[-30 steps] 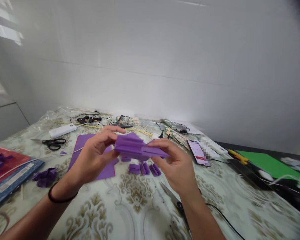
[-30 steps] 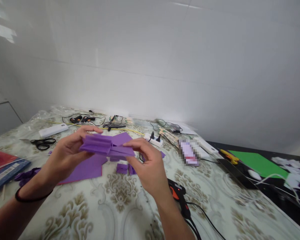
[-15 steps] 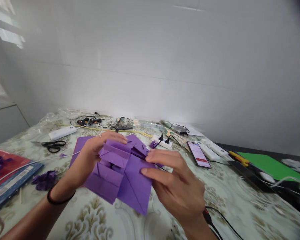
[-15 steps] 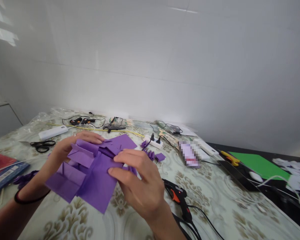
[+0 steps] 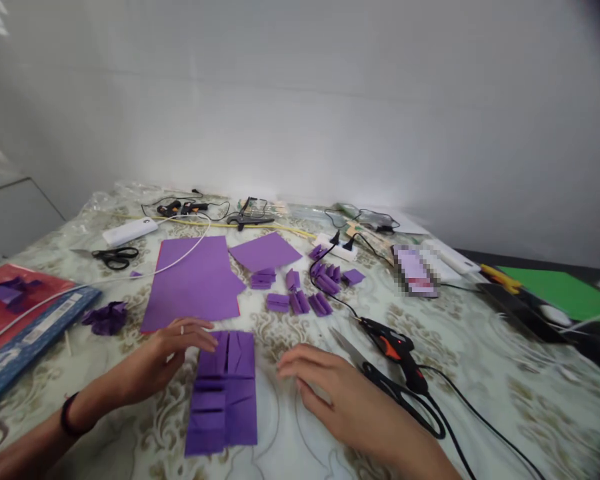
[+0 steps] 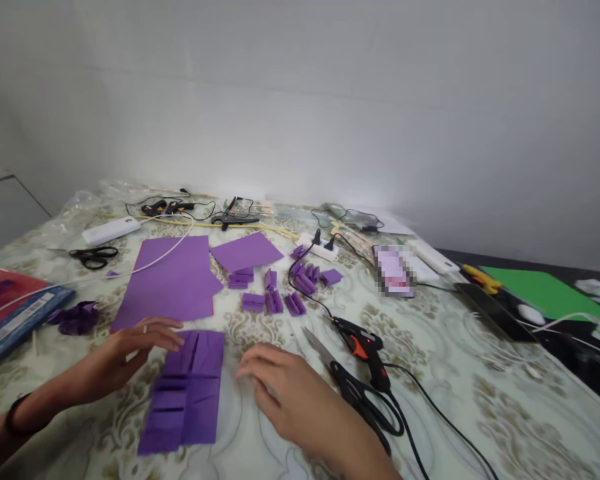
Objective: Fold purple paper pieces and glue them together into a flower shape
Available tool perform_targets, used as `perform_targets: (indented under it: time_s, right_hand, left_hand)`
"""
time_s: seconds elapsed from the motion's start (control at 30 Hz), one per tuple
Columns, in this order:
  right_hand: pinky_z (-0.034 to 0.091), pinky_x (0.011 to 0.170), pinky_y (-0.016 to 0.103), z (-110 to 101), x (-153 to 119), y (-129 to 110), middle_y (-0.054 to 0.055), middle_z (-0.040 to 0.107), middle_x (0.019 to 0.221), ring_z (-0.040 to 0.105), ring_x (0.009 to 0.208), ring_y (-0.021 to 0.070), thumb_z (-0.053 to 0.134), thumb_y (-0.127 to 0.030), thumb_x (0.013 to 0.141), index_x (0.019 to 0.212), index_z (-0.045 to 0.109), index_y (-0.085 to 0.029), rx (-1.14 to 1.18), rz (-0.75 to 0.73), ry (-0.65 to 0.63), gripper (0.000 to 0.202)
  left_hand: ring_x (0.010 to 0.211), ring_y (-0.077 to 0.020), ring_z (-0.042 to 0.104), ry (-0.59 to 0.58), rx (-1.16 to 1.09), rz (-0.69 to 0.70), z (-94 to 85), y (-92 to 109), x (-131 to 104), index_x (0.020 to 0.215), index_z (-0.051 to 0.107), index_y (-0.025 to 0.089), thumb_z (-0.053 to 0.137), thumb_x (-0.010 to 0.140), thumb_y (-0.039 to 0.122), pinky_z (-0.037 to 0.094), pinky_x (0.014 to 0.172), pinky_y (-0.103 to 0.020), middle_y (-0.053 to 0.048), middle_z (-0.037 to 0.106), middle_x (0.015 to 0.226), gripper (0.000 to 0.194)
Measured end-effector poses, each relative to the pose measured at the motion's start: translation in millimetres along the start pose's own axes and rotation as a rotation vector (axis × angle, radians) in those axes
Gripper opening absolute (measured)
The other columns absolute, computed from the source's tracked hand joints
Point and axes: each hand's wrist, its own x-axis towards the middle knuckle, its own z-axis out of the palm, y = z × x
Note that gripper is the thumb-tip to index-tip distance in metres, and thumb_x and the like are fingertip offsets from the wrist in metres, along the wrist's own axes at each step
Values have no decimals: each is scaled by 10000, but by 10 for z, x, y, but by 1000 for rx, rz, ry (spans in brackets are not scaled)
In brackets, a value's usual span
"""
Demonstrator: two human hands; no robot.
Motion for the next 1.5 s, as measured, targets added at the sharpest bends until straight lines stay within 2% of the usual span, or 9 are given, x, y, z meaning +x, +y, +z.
perform_targets:
  time_s: [0.13,0.23,0.33,0.43,0.73,0.87,0.97,1.2,1.5]
  right_hand:
    - [535,1157,430,281,274,55,110,701,1365,674,1282,234,589,-204,1058,1318,704,-207,53,111,-11,284]
    - [452,1248,510,494,517,48,143,570,1568,549,1449,307,812,-298,935,1509,579,-213,34,148,-50,626]
    - [415,1265,587,676,643,89,165,482,1646,458,1507,379,911,-345,830,1580,501,-195,3,164,-73,868]
    - [399,1269,598,770,661,153,151,553,1571,492,1463,357,857,-266,869,1558,510,-207,17,155,-40,773]
    - [518,1162,551,511,516,272,130,618,1398,604,1345,330,769,-259,921,1542,513,-258,-66,280,177,671]
    - [530,1148,598,444,457,350,182,572,1468,610,1358,384,775,-300,931,1541,512,-198,-181,387,248,672]
    - [555,1130,575,464,395,359,201,521,1524,616,1358,373,795,-244,916,1515,526,-179,-191,330,278,659]
    - [611,915,449,555,136,321,83,731,1038,684,990,252,630,-126,1023,1045,741,-173,-84,-91,167,122]
    - [563,972,440,514,47,285,71,763,1089,672,1043,233,647,-227,1063,1112,778,-203,-1,-89,237,142]
  left_hand:
    - [1322,-290,676,23,75,-147,-23,2,31,1354,681,265,580,1078,307,546,1148,-462,-91,716,1404,298]
    - [1449,-349,569,-87,109,-154,53,65,141,1548,524,273,758,973,465,494,1204,-549,-142,580,1580,649]
    - [1451,-382,552,-131,132,-140,177,63,182,1565,482,257,839,895,454,449,1221,-620,-167,584,1566,785]
    - [1396,-370,590,-110,129,-147,257,23,168,1548,490,259,844,891,378,467,1196,-622,-153,634,1498,755]
    - [1441,-315,554,41,91,-51,208,167,63,1500,532,308,647,1066,400,483,1199,-574,-132,565,1528,458]
    - [1400,-393,576,-4,199,36,348,290,76,1495,551,290,815,922,536,447,1186,-683,-160,576,1505,676]
    - [1302,-416,619,-16,304,70,505,366,148,1398,621,210,864,873,512,525,1081,-649,-191,629,1417,653]
    - [1098,-364,684,-63,427,75,615,350,339,1124,691,165,840,881,261,596,948,-565,-151,708,1203,301]
    - [1032,-251,745,26,267,190,471,258,385,1028,726,201,700,1000,171,658,875,-390,-89,763,1129,49]
